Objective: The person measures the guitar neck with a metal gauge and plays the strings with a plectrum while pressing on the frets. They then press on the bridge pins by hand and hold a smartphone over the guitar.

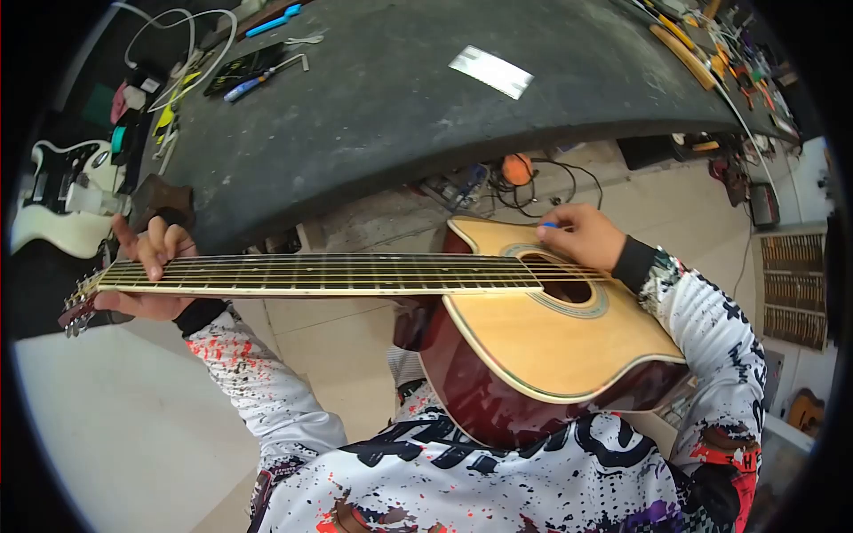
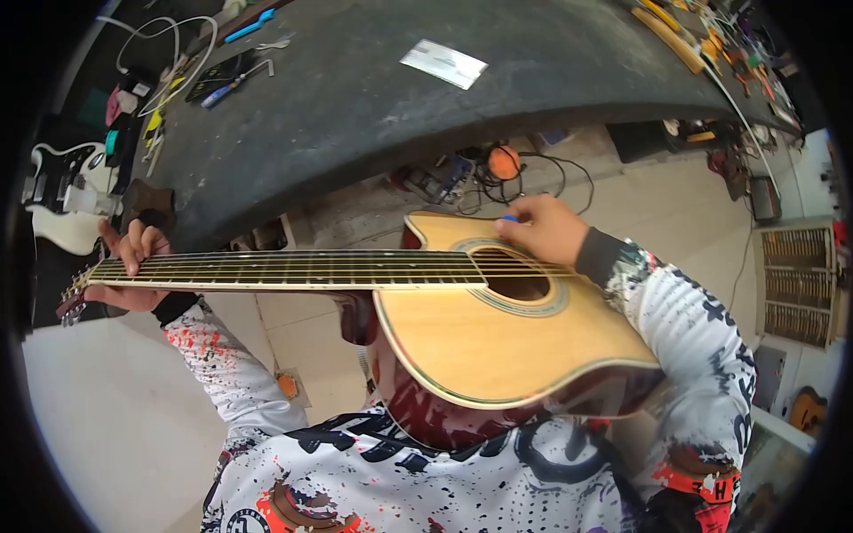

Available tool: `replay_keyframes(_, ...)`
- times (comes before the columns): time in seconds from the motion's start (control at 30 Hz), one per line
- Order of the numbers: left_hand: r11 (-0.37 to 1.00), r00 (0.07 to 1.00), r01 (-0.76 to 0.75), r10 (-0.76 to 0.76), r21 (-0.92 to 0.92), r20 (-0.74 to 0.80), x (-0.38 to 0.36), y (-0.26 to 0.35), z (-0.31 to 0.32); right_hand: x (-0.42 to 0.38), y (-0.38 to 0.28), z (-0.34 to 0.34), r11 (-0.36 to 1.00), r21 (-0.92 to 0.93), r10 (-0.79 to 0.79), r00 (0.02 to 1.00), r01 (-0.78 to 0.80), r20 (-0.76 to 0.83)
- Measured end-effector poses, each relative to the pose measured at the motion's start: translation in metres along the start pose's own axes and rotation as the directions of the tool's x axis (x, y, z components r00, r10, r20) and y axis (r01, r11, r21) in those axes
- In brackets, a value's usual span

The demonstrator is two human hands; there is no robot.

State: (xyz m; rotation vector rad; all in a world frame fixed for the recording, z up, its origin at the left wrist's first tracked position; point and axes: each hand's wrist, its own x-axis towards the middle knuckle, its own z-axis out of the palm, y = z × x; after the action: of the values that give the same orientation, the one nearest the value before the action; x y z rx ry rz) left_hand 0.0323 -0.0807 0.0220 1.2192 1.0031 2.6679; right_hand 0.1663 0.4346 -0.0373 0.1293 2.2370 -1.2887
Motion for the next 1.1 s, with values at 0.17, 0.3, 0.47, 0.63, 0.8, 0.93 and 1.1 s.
replay_keyframes(0.17, 0.999, 0.995, 0.038, -0.038, -0.007, 0.090, 0.003, 0.004, 0.002, -0.019, -0.020, -0.002, 0.984, -0.012, -0.177, 0.983, 0.176, -0.047)
replay_keyframes(0.3, 1.000, 0.998, -0.002, 0.002, 0.000, 0.070, 0.002, 0.003, 0.004, -0.038, -0.005, -0.006, 0.955, -0.119, -0.287, 0.949, 0.273, -0.130)
replay_keyframes(0.47, 0.997, 0.993, -0.073, 0.072, -0.014, -0.091, 0.001, -0.005, 0.019, -0.044, 0.014, -0.007, 0.976, -0.125, -0.202, 0.963, 0.181, -0.181)
replay_keyframes(0.63, 0.995, 0.983, -0.095, 0.088, -0.034, -0.163, 0.003, -0.004, 0.025, -0.034, 0.003, -0.002, 0.973, -0.051, -0.231, 0.963, 0.226, -0.142)
replay_keyframes(0.8, 0.978, 0.910, -0.203, 0.168, -0.054, -0.378, 0.008, -0.004, 0.035, -0.035, -0.028, 0.003, 0.879, -0.375, -0.385, 0.903, 0.296, -0.191)
replay_keyframes(0.93, 0.973, 0.855, -0.232, 0.202, -0.005, -0.478, 0.010, -0.002, 0.039, -0.031, -0.034, -0.003, 0.929, 0.104, -0.350, 0.935, 0.354, -0.051)
replay_keyframes(1.1, 0.981, 0.909, -0.189, 0.160, -0.039, -0.384, 0.008, 0.001, 0.032, 0.001, 0.041, -0.010, 0.999, -0.042, -0.025, 0.971, 0.015, -0.237)
